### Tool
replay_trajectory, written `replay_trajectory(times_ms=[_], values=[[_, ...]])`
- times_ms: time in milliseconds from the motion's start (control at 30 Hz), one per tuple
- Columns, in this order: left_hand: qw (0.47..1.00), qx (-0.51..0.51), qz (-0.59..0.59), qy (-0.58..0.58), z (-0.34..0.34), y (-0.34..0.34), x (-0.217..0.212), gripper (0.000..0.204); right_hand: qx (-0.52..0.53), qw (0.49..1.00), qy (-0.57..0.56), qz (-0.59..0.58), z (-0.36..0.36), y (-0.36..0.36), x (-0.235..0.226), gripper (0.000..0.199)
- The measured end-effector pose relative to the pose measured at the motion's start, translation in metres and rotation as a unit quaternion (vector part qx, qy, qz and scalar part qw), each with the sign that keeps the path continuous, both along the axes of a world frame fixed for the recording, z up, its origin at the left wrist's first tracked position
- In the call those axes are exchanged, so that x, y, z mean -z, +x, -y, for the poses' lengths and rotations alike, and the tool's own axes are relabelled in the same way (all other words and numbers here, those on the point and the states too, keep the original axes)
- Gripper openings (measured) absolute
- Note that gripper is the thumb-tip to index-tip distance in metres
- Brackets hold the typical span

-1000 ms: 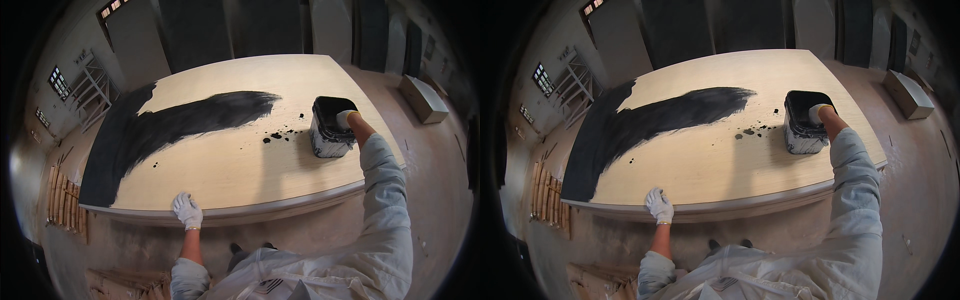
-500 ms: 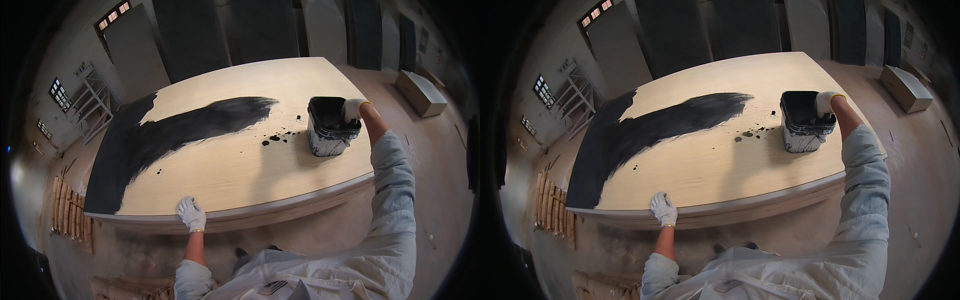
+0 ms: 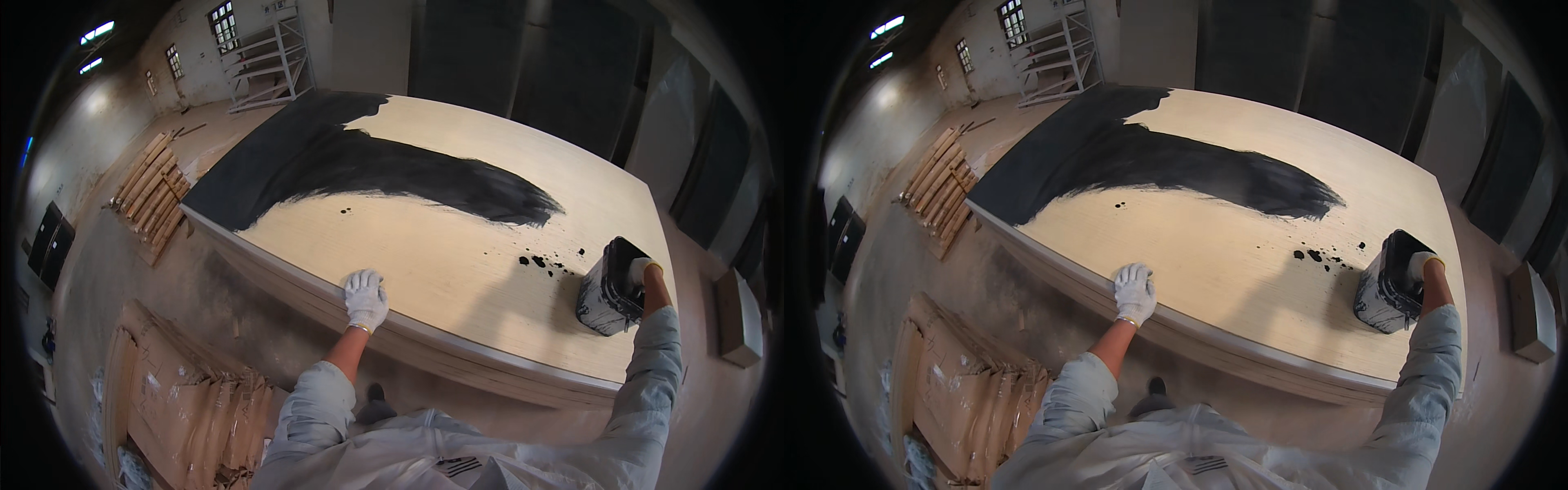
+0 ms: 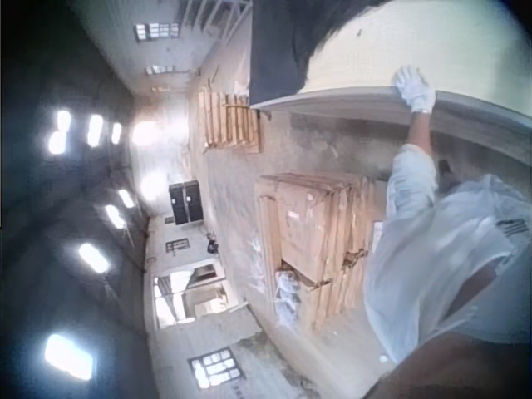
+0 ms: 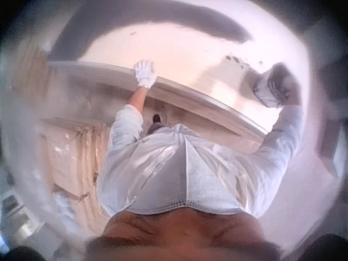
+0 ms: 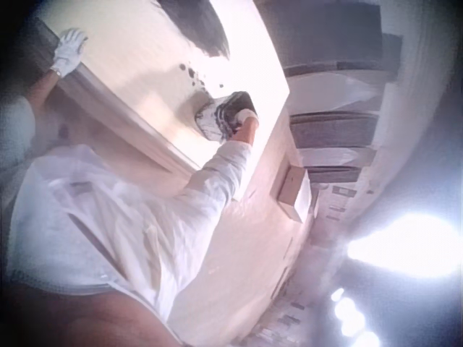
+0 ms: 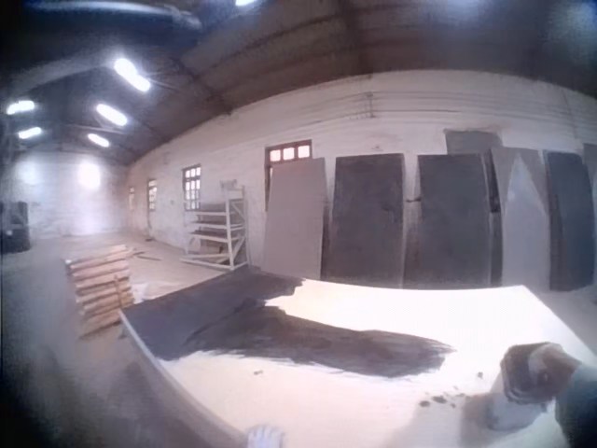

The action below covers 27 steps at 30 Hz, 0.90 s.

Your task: The person applies black paint to a large flat wooden panel using a brush. They repeatedly dip the brush into a paint container and spread the paint across the surface in broad strokes, gradually covering more of the panel.

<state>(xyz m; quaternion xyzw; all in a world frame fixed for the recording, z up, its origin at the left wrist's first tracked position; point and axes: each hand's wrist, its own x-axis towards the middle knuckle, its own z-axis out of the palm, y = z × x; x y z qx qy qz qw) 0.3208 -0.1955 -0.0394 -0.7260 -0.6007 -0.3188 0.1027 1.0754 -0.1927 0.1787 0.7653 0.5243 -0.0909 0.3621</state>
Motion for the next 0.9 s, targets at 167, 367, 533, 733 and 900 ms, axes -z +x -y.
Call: replay_trajectory(times_ms=[167,367,533,733,900], values=[[1.0,-0.011,-0.012,-0.003,0.011,-0.015,0.003,0.031,-0.025,0.999,-0.031,0.005,-0.02,0.015,0.036,0.044],[1.0,0.019,0.006,0.016,-0.007,0.015,-0.009,0.032,-0.116,0.991,-0.016,0.069,-0.007,0.105,0.055,0.038],[1.0,0.019,0.022,0.009,-0.007,0.014,-0.003,0.032,-0.232,0.963,0.02,0.139,0.003,0.107,0.024,0.035],[1.0,-0.005,-0.008,0.018,0.003,-0.001,-0.003,0.03,0.048,0.983,0.141,-0.104,0.047,0.012,-0.032,0.035],[1.0,0.016,0.019,0.017,-0.003,0.004,-0.002,0.03,0.061,0.973,0.194,-0.113,0.082,-0.012,-0.065,0.032]])
